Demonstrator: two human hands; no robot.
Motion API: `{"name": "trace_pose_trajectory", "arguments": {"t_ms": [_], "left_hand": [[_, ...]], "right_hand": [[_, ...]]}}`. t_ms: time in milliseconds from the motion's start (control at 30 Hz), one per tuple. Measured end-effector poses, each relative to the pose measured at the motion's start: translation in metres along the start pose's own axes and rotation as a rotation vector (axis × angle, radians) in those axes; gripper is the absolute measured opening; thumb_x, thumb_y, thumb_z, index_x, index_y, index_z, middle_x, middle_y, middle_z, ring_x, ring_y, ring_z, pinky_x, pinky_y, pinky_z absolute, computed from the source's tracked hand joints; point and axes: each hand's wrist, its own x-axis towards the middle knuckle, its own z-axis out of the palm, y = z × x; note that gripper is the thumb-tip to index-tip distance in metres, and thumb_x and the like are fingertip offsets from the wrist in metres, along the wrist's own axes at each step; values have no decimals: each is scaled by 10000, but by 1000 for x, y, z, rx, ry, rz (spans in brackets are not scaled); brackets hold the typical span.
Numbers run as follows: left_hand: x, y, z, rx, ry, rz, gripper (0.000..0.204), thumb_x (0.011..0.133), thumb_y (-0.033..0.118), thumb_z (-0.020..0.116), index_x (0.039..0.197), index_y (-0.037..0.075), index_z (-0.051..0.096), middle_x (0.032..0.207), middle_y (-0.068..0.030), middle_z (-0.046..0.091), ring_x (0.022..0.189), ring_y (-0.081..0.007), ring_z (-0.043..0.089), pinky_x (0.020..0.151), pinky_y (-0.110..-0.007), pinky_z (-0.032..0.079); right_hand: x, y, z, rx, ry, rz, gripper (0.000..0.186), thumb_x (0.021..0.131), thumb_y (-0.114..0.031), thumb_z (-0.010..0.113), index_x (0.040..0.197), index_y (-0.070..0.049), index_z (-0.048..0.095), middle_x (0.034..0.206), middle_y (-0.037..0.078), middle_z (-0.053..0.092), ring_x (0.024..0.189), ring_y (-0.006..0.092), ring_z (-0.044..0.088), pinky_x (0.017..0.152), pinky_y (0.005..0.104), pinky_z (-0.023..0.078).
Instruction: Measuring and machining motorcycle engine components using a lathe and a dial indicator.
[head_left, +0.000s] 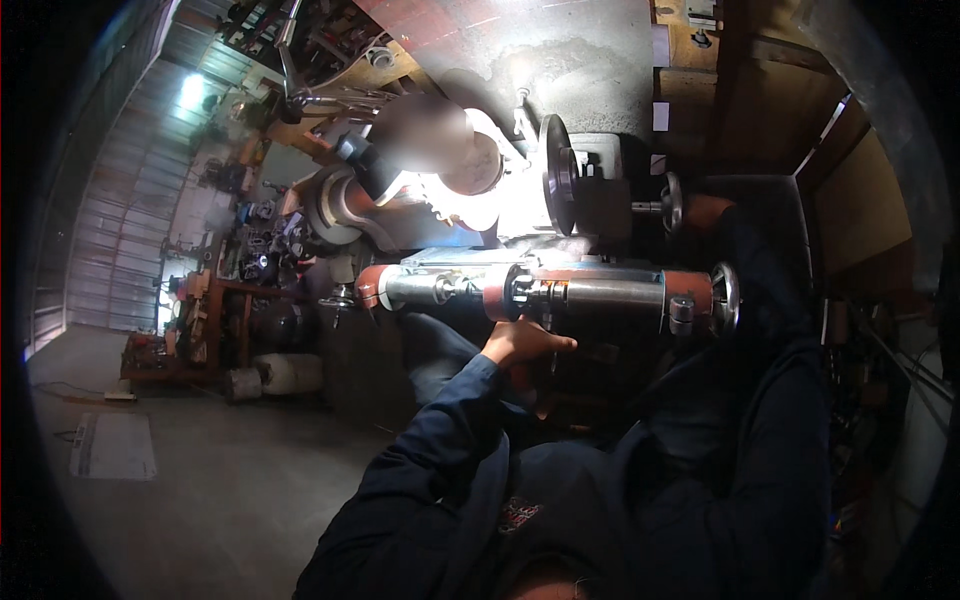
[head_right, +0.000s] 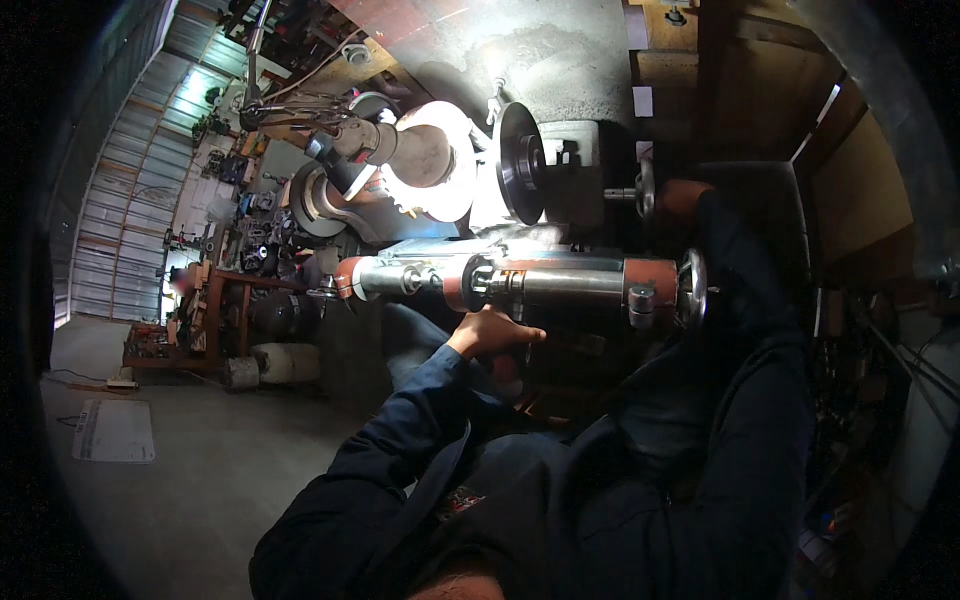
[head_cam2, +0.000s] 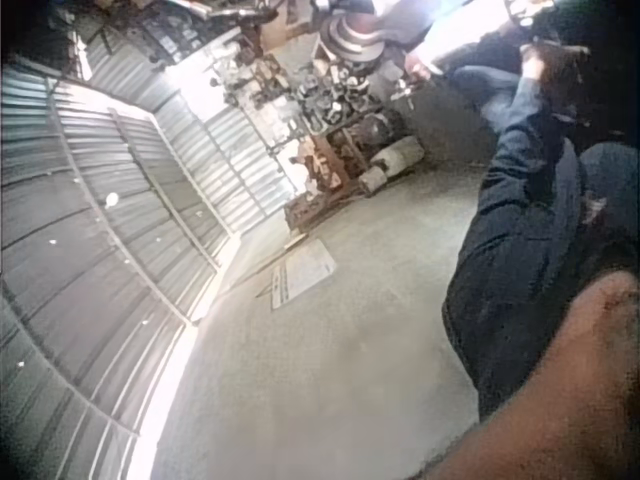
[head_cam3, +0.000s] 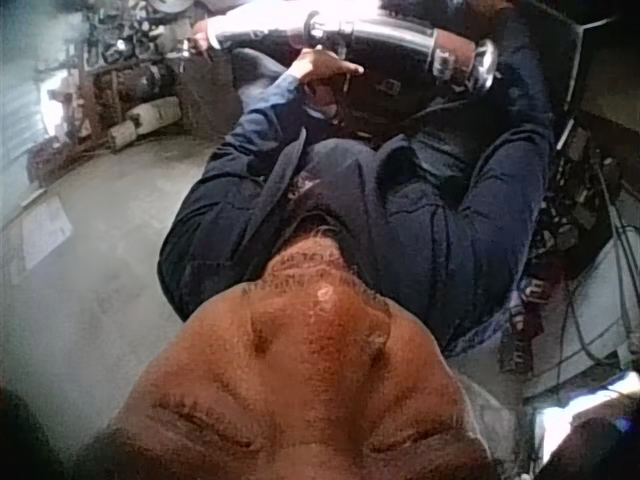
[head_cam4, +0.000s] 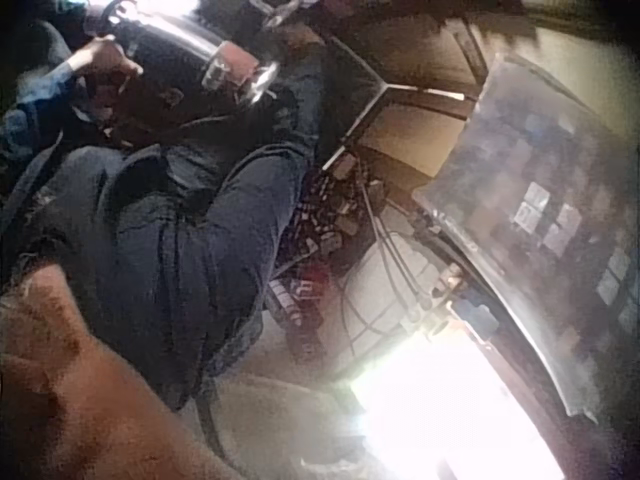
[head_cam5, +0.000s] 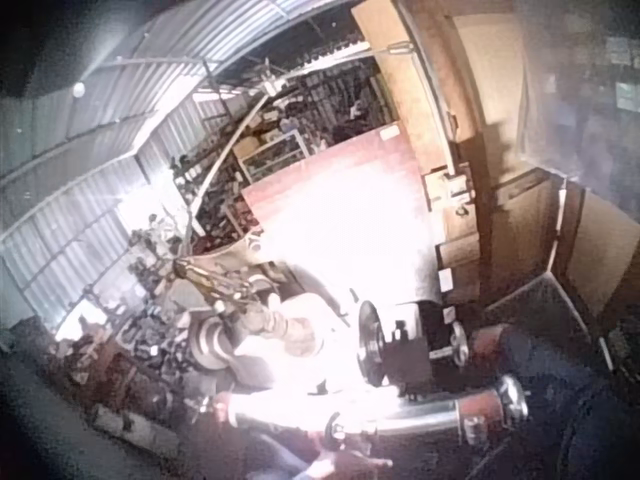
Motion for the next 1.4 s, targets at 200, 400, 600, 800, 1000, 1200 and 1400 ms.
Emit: {"name": "trace_pose_trajectory", "arguments": {"t_ms": [200,400,600,800,1000,1200,1400], "left_hand": [[-6,-6,-2,-60,-9,-12,709,704,675,674,999,33,732,1059,-185,689,1034,-309,647,951,-340,461],[-2,-2,0,-36,-10,17,795,692,693,673,1076,-4,692,1122,-216,658,1091,-330,615,979,-338,439],[-2,-19,3,-82,98,73,939,669,691,694,1222,-60,581,1236,-256,586,1174,-339,559,1027,-337,397],[-12,3,-8,-171,25,117,1052,653,640,745,1365,-62,419,1337,-245,512,1229,-352,510,1040,-336,387],[-1,-26,9,-200,82,73,1041,660,580,774,1384,-58,383,1352,-242,498,1245,-353,498,1050,-352,384],[-5,-17,25,-211,304,35,867,710,544,744,1300,-39,489,1288,-284,522,1200,-397,518,1030,-405,408],[-4,-25,73,-18,1072,253,404,828,423,658,873,25,606,822,-185,595,813,-366,570,752,-482,438]], "right_hand": [[-25,4,-76,945,433,450,202,876,-147,547,917,-16,695,814,112,703,684,288,602,698,383,502],[-25,-17,-8,512,122,280,243,870,-218,592,890,-9,715,866,149,708,789,273,680,725,399,515],[-23,10,-79,988,364,349,242,898,-254,598,919,-50,728,808,92,710,715,225,659,645,400,512],[-20,12,46,1160,-134,198,201,895,-221,608,914,-70,738,719,52,689,582,163,607,564,329,484],[-13,7,-58,859,719,330,170,856,-188,638,852,-54,742,723,52,699,590,153,600,574,323,488],[-23,-26,-27,1251,-257,432,217,866,-216,635,907,-21,724,783,64,702,671,148,634,626,338,498],[-15,9,-43,915,691,423,286,909,-283,622,870,-15,715,712,68,669,627,130,601,590,309,475]]}}
